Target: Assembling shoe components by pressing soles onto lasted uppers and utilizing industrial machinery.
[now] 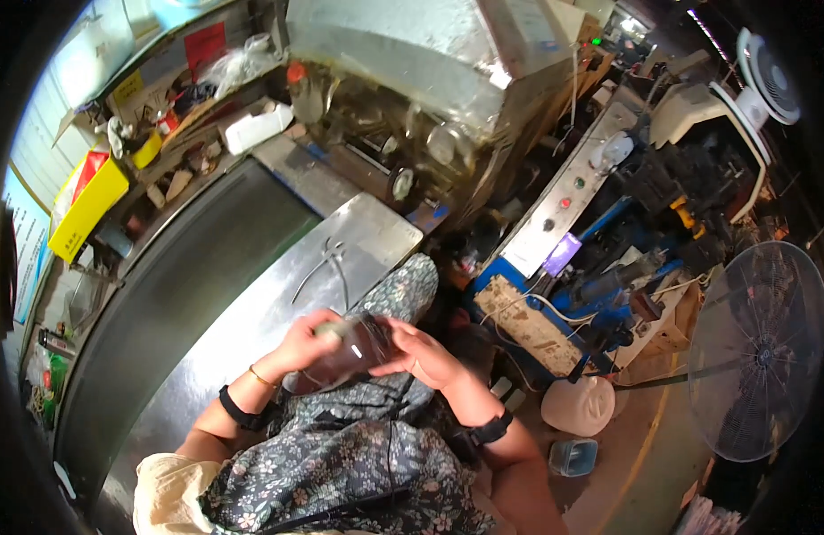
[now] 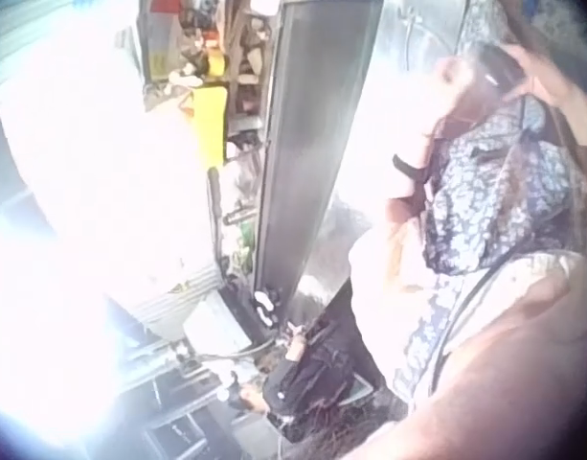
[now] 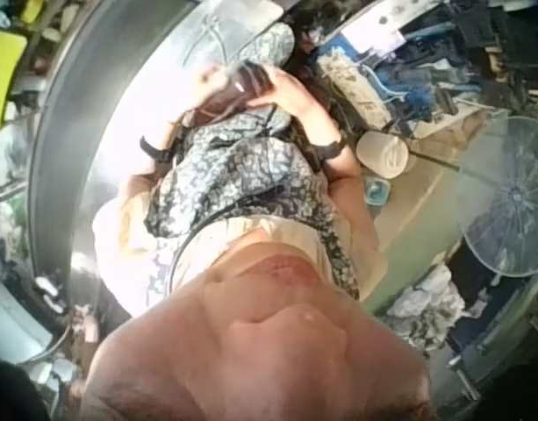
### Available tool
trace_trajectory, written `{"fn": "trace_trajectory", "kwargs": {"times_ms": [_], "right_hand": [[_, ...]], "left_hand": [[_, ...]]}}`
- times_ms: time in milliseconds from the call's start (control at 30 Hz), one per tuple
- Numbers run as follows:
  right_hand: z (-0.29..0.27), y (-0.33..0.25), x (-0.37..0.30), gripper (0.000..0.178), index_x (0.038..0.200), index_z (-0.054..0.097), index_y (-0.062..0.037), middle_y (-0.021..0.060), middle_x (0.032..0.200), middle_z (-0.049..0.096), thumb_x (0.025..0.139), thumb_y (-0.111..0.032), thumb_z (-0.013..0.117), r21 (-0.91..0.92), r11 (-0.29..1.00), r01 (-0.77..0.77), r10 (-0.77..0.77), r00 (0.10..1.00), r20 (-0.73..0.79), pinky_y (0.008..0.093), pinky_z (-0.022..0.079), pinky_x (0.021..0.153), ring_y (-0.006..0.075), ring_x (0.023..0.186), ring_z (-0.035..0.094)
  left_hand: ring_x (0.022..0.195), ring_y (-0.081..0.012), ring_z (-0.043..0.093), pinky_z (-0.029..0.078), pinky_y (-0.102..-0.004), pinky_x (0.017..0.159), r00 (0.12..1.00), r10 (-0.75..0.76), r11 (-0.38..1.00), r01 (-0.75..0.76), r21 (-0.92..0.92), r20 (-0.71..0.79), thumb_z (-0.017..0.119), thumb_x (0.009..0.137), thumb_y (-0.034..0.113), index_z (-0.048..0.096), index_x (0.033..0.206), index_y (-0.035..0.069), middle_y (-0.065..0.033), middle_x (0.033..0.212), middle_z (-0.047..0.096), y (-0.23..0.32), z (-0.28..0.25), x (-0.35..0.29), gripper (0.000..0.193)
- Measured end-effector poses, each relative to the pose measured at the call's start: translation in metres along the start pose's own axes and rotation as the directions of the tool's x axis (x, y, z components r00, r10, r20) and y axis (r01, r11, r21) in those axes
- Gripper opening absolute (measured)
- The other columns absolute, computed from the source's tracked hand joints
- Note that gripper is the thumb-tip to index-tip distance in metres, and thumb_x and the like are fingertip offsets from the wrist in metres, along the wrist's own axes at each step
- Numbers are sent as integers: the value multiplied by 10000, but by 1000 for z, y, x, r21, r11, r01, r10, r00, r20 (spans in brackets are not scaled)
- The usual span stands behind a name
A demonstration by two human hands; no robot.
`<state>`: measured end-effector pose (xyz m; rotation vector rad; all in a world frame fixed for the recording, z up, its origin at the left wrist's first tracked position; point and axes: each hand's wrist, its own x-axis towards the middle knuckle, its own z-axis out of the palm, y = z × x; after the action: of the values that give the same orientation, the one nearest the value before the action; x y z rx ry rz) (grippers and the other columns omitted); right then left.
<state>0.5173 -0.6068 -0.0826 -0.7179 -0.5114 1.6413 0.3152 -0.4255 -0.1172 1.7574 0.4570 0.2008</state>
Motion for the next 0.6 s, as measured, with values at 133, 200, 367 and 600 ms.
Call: {"fn": "trace_trajectory", "kwargs": {"times_ms": [133, 200, 367, 600], "right_hand": [[-9, 59, -8, 482, 1387, 487, 24, 72, 1244, 614, 947, -144, 583, -404, 872, -278, 260, 960, -100, 285, 449, 981, 142, 1154, 557], [-24, 67, -3, 519, 1390, 480, 37, 119, 1222, 632, 900, -95, 590, -324, 935, -145, 118, 988, -102, 293, 456, 981, 158, 1120, 590], [-24, 21, 52, 505, 1312, 504, 51, 149, 1225, 626, 902, -243, 518, 155, 988, -22, 67, 955, -290, 381, 507, 969, 232, 1100, 629], [-64, -73, 277, 297, 1092, 649, -13, 10, 987, 640, 886, -226, 677, -388, 863, 324, -478, 773, -417, 252, 448, 841, 99, 930, 573]], "left_hand": [[1132, -244, 598, 470, -390, 965, 909, 73, 965, -169, 202, 411, 748, 857, 320, 371, 1460, 48, -147, 1217, 632, 11, 1, -31, 761], [1213, -230, 550, 432, -371, 1030, 976, 122, 992, -125, 1, 181, 699, 903, 269, 406, 1438, 16, -155, 1281, 602, 3, -23, -33, 660], [1110, -345, 612, 474, -408, 964, 661, -20, 957, 231, 178, -750, 636, 920, 267, 598, 1230, 17, -195, 1234, 620, -112, -96, -35, 401], [1324, -467, 357, 308, -509, 1113, 781, 294, 529, 347, 774, -551, 568, 884, 234, 558, 1296, 53, -291, 1448, 370, -138, -86, -47, 450]]}}
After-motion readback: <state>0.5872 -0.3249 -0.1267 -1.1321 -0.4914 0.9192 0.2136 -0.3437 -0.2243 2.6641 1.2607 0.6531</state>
